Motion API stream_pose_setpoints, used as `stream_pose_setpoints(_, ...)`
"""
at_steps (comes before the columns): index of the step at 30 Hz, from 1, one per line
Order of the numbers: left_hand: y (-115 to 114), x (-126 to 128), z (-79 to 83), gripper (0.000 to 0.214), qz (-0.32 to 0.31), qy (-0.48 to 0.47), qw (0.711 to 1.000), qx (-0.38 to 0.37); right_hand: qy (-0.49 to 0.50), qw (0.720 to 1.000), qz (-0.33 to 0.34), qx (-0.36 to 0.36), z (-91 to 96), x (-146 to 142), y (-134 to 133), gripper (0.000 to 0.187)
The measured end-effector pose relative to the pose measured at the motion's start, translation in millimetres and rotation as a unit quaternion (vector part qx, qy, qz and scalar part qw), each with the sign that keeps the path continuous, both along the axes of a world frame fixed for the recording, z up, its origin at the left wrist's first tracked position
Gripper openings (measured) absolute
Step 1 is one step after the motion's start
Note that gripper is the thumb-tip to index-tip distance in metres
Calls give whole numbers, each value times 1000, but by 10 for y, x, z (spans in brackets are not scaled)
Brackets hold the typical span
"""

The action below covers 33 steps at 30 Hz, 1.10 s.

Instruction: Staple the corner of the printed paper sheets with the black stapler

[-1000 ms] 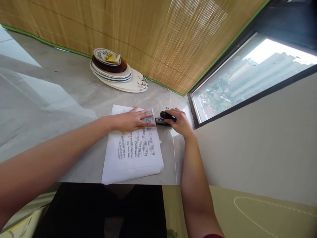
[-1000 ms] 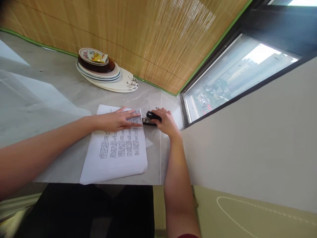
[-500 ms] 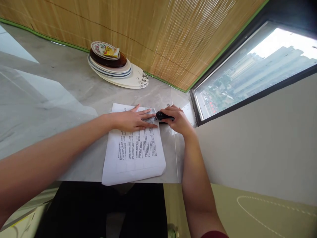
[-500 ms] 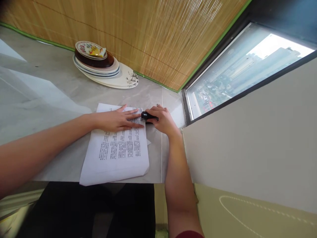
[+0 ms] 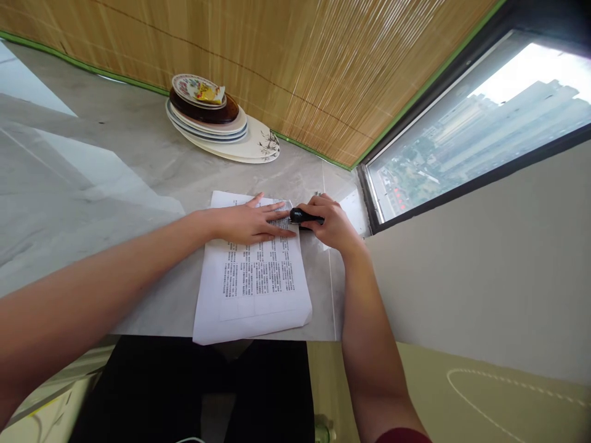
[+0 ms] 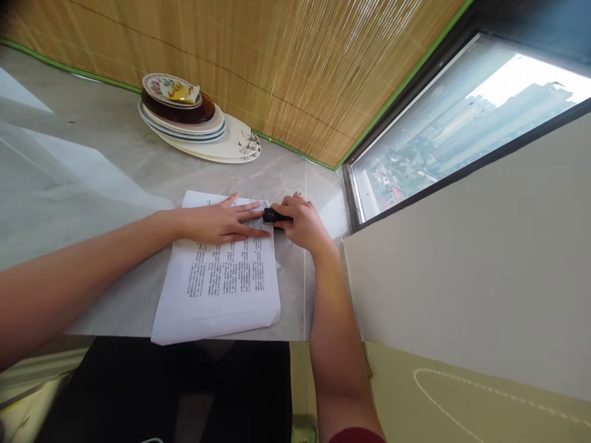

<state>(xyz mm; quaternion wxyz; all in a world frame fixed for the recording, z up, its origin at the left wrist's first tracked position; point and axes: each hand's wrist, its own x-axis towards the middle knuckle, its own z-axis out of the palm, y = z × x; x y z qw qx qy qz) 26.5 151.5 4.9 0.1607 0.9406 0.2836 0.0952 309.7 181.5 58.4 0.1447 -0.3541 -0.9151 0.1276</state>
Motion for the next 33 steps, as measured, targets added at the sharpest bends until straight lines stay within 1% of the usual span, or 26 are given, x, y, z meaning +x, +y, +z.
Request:
stream_pose_setpoints(5, -1, -1, 8, 53, -4, -4, 1000, 3, 5, 1000, -6, 0, -18, 7, 12, 31)
stream_pose_setpoints(10, -1, 1, 7, 51, -1, -25, 1000, 3, -6, 1000, -11, 1, -17, -9, -1, 31)
stream_pose_setpoints(12, 0, 3, 8, 52, -2, -20, 1000, -1, -17, 1000, -17, 2, -9, -25, -10, 31)
stream_pose_setpoints(15, 1, 6, 15, 53, -4, -6, 1000, -12, -52, 998, -33, 13, 4, -90, -44, 31)
stream_pose_setpoints(19, 3, 0, 22, 52, -3, -13, 1000, -19, -120, 990, -52, 52, 3, -227, -119, 28)
stream_pose_setpoints(21, 7, -7, 29, 52, -4, -15, 1000, -16, -129, 988, -50, 69, -8, -250, -138, 30)
stream_pose_setpoints(24, 11, -21, 52, 52, -8, -8, 1000, -9, -77, 995, -36, 55, -21, -153, -97, 37)
stream_pose_setpoints(26, 6, -27, 77, 52, -11, 4, 1000, -7, -11, 1000, -25, 15, -27, -17, -26, 40)
stream_pose_setpoints(29, -13, -19, 115, 53, -12, 31, 999, 0, 54, 997, -20, -49, -50, 201, 96, 33)
stream_pose_setpoints(31, -20, -3, 137, 52, -19, 39, 999, 14, 62, 996, -47, -52, -76, 305, 162, 28)
stream_pose_setpoints(33, -6, 5, 163, 50, -30, 25, 998, 47, 61, 992, -106, -20, -99, 357, 208, 26)
